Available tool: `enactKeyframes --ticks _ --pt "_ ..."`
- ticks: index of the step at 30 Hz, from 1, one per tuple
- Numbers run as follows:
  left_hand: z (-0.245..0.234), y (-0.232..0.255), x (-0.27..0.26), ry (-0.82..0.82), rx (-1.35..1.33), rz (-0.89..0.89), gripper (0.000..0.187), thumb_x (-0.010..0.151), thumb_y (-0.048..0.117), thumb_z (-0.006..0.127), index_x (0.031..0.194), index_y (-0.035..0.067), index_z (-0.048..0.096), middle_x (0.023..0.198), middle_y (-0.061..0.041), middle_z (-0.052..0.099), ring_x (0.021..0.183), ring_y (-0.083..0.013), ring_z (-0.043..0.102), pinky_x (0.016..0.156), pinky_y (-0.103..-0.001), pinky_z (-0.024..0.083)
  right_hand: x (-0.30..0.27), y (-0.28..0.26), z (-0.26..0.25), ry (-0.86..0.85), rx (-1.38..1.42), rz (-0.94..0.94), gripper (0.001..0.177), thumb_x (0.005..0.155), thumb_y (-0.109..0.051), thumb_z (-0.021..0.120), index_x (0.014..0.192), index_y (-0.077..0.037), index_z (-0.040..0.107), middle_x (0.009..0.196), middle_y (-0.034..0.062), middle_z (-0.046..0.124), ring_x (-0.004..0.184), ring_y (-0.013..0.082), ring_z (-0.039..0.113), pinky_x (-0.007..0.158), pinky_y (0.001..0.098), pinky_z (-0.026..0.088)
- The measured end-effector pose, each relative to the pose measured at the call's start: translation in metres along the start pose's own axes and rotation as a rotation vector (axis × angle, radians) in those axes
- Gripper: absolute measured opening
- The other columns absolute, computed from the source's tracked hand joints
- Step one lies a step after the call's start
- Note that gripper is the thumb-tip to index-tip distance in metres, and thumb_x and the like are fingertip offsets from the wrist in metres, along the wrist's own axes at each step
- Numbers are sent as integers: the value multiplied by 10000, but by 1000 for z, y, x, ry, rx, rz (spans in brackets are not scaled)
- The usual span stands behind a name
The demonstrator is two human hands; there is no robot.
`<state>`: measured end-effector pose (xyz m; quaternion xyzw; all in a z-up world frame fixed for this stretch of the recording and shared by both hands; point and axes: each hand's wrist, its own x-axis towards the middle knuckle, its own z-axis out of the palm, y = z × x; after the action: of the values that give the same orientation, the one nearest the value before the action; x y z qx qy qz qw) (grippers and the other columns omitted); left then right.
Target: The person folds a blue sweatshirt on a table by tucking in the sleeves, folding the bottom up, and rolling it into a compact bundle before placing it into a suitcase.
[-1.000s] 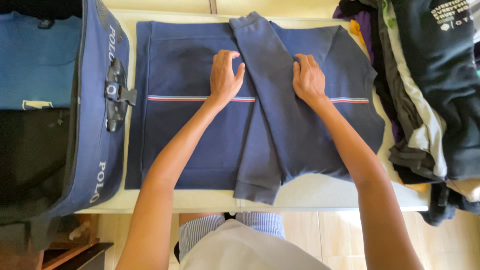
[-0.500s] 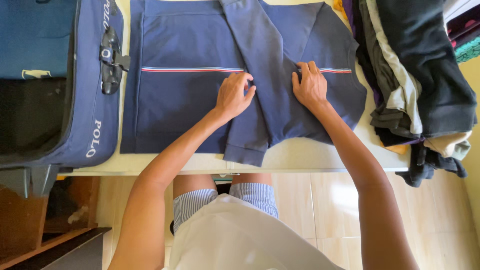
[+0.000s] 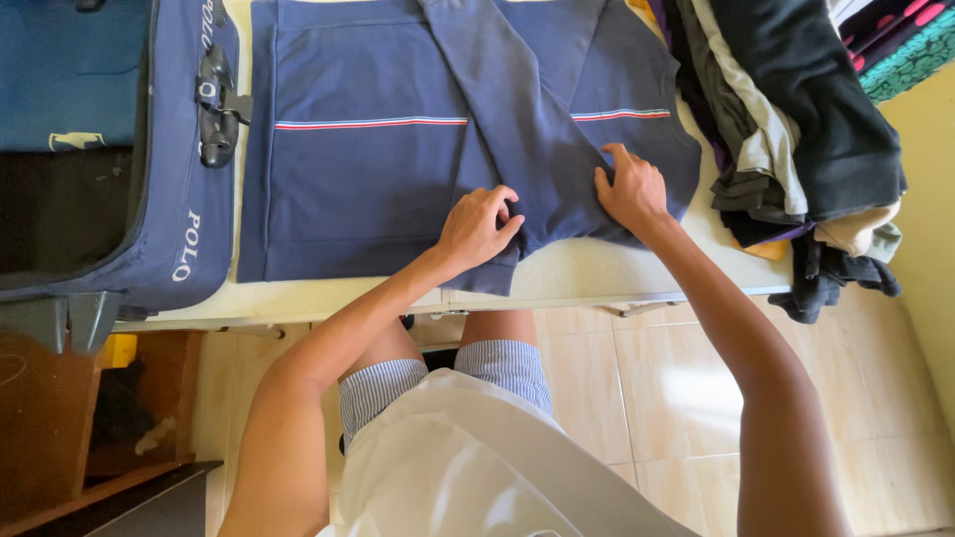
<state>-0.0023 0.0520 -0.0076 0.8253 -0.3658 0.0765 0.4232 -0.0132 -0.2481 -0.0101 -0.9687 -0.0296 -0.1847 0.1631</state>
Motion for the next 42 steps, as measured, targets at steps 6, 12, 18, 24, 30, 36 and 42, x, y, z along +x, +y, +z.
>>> enactKeyframes --ticks 6,12,18,24,30,36,42 --pt "2 12 -12 -69 -92 -108 328 872 256 801 1068 43 647 801 -68 754 772 -262 686 685 -412 535 -32 7 -27 -181 128 206 389 946 -183 730 1301 -55 636 763 223 695 710 414 679 695 483 524" --pt "6 18 -22 -56 -238 -162 361 825 215 843 1080 27 668 902 -82 785 659 -174 623 622 -325 533 -52 1 -47 -153 218 225 411 967 -215 750 1323 -54 625 708 221 673 623 362 619 681 425 503" --pt "8 23 -32 -27 -281 -122 330 793 123 841 1062 31 673 934 -83 790 647 -162 597 622 -310 524 -70 -1 -69 -236 242 234 537 911 -243 790 1368 -57 578 712 173 673 635 244 618 621 372 485" --pt "11 28 -38 34 -306 -117 252 793 50 796 1017 27 683 874 -77 778 641 -136 597 616 -291 519 -87 19 -94 -360 296 122 655 790 -258 843 1377 -102 597 888 65 746 818 171 691 762 318 555" --pt "11 32 -41 9 -294 -124 201 799 42 775 972 27 673 846 -73 779 633 -126 593 602 -282 510 -96 31 -101 -397 246 198 458 834 -206 832 1253 -69 706 966 72 774 855 210 684 794 333 555" --pt "5 44 -47 -12 -277 -20 177 806 38 753 959 26 665 842 -63 766 675 -154 631 637 -305 513 -113 54 -93 -367 481 220 253 923 -135 776 1146 -21 742 913 92 744 843 138 681 816 285 571" --pt "2 56 -57 4 14 245 201 796 3 729 991 42 757 851 -58 711 828 -251 635 756 -391 542 -125 45 -103 -337 438 191 209 917 -119 777 1106 -31 763 965 62 762 878 119 697 795 275 553"
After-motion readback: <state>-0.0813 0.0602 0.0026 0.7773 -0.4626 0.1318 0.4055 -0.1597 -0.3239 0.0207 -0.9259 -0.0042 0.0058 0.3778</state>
